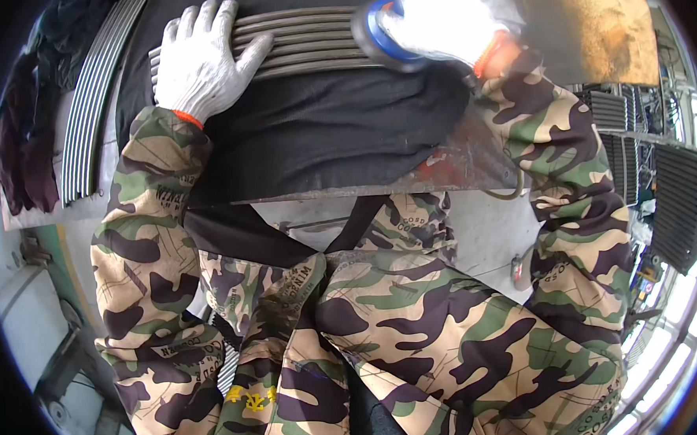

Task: Sanding the surface of a bundle of metal tubes using a pneumatic orbital sander at a workbench.

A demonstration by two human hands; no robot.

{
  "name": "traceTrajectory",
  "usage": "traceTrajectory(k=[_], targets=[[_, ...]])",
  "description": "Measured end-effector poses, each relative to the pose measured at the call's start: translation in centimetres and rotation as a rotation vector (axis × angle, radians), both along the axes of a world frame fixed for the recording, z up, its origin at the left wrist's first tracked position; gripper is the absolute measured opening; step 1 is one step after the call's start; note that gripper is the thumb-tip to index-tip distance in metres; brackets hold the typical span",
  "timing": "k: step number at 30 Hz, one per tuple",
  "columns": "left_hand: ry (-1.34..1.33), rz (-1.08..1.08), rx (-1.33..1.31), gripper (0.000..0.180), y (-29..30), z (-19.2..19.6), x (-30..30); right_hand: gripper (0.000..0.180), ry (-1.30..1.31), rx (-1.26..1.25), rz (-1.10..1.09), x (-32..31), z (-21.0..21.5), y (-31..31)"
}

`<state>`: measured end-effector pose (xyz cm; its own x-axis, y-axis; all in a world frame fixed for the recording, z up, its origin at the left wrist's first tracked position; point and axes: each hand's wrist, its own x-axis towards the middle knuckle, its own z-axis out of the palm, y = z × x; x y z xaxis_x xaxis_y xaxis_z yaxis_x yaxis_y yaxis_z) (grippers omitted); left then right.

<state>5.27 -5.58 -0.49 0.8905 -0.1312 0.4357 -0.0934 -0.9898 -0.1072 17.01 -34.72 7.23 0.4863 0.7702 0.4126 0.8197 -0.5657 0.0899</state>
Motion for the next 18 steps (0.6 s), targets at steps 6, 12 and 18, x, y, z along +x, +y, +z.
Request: traceTrajectory(k=[6,12,18], targets=[[-0.070,-0.061,0.000,0.069,-0.4,0.1,-0.5,0.024,0.141,-0.063,-0.048,-0.3,0.6,-0.9],[-0.058,-0.061,0.014,0.070,0.2,0.2,-0.2,0.025,0.024,-0.001,0.044,1.5,-0.1,0.0],[0.036,-0.056,-0.017,0.070,0.3,0.5,0.6,0.024,0.077,0.017,0.086,1.0,0.5,-0.6]])
